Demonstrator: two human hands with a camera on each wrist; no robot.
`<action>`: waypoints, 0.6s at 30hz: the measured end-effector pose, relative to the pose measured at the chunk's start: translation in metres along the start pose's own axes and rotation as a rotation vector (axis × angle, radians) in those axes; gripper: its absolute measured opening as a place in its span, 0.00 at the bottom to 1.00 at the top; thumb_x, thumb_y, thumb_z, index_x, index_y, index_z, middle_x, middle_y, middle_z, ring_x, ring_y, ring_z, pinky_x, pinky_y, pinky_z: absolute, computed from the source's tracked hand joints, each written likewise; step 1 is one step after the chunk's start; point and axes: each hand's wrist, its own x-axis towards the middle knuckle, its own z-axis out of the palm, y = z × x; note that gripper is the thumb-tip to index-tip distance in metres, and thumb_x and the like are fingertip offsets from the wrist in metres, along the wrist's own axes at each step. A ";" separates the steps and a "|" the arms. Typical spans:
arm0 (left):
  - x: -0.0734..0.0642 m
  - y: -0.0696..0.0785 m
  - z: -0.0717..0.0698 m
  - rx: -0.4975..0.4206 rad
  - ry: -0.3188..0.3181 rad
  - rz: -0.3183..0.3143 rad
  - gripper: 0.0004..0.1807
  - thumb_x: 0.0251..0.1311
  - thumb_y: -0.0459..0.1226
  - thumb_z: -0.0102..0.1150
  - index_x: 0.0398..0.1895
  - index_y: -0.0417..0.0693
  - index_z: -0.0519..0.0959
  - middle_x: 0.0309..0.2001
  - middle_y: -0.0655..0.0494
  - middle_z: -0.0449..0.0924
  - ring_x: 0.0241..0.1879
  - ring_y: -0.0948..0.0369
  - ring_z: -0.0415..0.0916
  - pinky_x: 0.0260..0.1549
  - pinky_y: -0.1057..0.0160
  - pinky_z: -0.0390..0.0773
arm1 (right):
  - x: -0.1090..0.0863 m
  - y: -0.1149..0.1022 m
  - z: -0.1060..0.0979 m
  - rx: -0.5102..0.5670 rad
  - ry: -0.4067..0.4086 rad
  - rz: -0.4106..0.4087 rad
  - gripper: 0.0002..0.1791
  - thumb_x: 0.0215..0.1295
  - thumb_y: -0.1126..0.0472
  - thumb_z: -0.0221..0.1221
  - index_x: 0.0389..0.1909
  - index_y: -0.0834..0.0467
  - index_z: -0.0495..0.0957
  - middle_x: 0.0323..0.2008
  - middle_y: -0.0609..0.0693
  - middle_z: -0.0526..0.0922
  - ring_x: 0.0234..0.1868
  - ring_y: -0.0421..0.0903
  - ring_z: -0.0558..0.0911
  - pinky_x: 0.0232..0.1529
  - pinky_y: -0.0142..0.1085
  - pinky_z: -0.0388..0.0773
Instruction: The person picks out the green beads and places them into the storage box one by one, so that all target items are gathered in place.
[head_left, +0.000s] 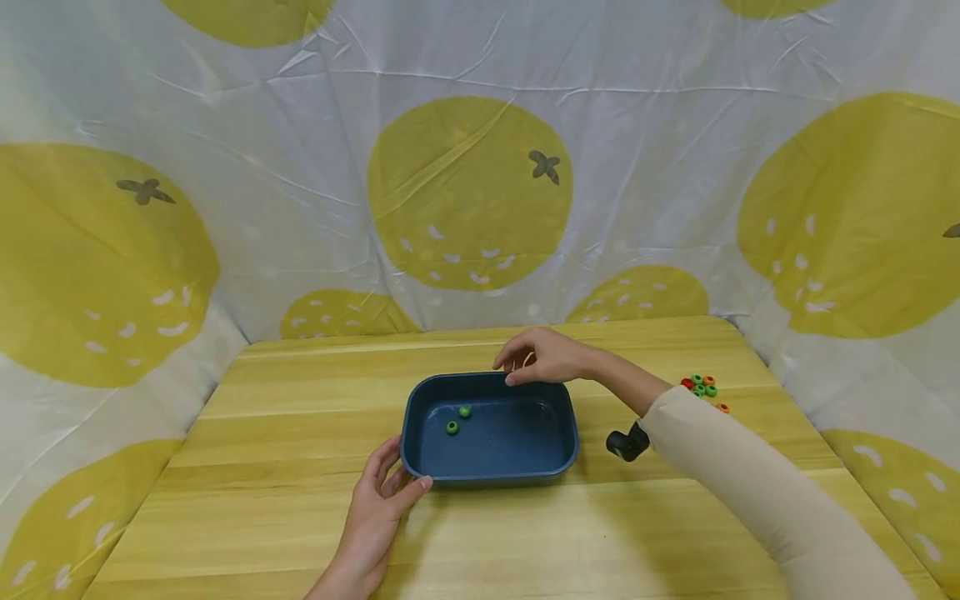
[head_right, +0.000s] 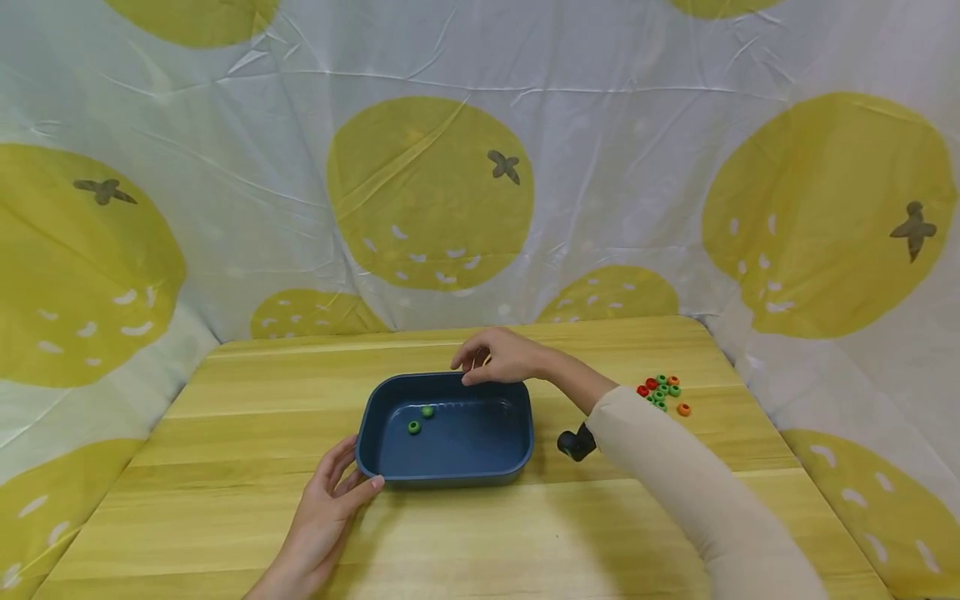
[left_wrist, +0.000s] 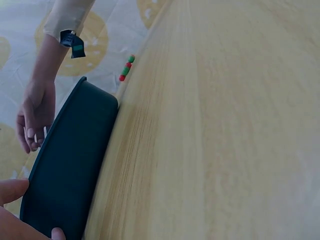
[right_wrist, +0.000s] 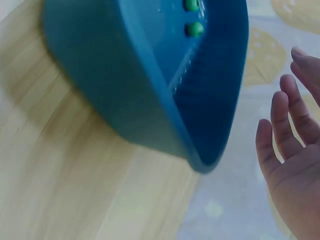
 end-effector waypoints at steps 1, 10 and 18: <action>0.000 0.000 0.000 0.000 0.001 -0.001 0.44 0.64 0.30 0.70 0.79 0.47 0.58 0.77 0.44 0.58 0.75 0.42 0.58 0.56 0.64 0.76 | -0.003 0.000 -0.002 0.001 0.003 0.008 0.17 0.71 0.63 0.65 0.57 0.64 0.83 0.49 0.61 0.85 0.46 0.46 0.82 0.53 0.48 0.81; -0.001 0.001 0.000 -0.001 0.013 0.004 0.43 0.63 0.30 0.70 0.79 0.47 0.59 0.77 0.44 0.59 0.74 0.42 0.59 0.56 0.64 0.76 | -0.029 0.008 -0.012 0.033 0.030 0.014 0.17 0.71 0.63 0.66 0.56 0.66 0.83 0.49 0.61 0.85 0.44 0.48 0.83 0.50 0.51 0.82; -0.001 0.001 0.001 -0.001 0.008 0.004 0.43 0.64 0.30 0.70 0.79 0.46 0.58 0.77 0.43 0.58 0.74 0.41 0.59 0.58 0.61 0.76 | -0.054 0.016 -0.021 0.043 0.062 0.059 0.16 0.71 0.63 0.67 0.55 0.66 0.83 0.48 0.60 0.84 0.44 0.49 0.83 0.50 0.49 0.82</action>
